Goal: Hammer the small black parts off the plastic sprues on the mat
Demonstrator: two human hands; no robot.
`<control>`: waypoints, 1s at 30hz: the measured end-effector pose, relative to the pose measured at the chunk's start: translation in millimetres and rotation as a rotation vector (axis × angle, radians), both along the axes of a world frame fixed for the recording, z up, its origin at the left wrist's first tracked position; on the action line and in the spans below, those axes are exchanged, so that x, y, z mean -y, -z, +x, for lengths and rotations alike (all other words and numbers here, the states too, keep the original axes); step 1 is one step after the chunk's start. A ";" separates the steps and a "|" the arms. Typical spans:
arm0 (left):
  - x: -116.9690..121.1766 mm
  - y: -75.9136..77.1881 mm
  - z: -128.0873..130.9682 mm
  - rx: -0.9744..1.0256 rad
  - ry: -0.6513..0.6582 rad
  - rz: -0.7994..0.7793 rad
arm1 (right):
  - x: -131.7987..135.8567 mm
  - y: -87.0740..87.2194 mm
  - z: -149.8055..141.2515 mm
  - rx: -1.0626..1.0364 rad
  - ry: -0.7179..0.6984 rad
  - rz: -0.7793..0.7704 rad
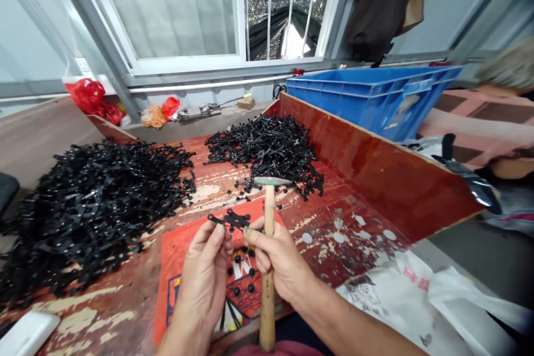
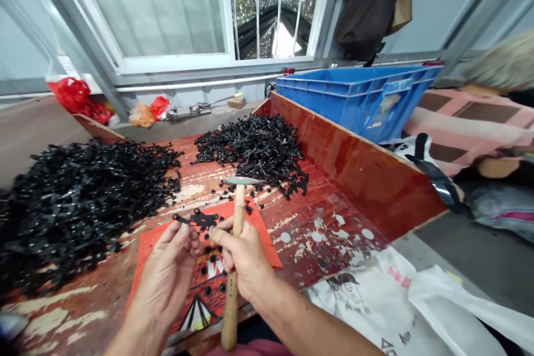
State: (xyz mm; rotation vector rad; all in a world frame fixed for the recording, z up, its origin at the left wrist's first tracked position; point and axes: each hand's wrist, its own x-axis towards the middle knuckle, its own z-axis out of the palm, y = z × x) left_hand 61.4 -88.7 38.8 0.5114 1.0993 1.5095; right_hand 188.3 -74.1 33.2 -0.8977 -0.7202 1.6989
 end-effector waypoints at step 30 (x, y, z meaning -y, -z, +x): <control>34.8 -9.6 -40.8 0.219 0.558 -0.052 | -6.1 5.6 12.6 0.256 -0.341 0.143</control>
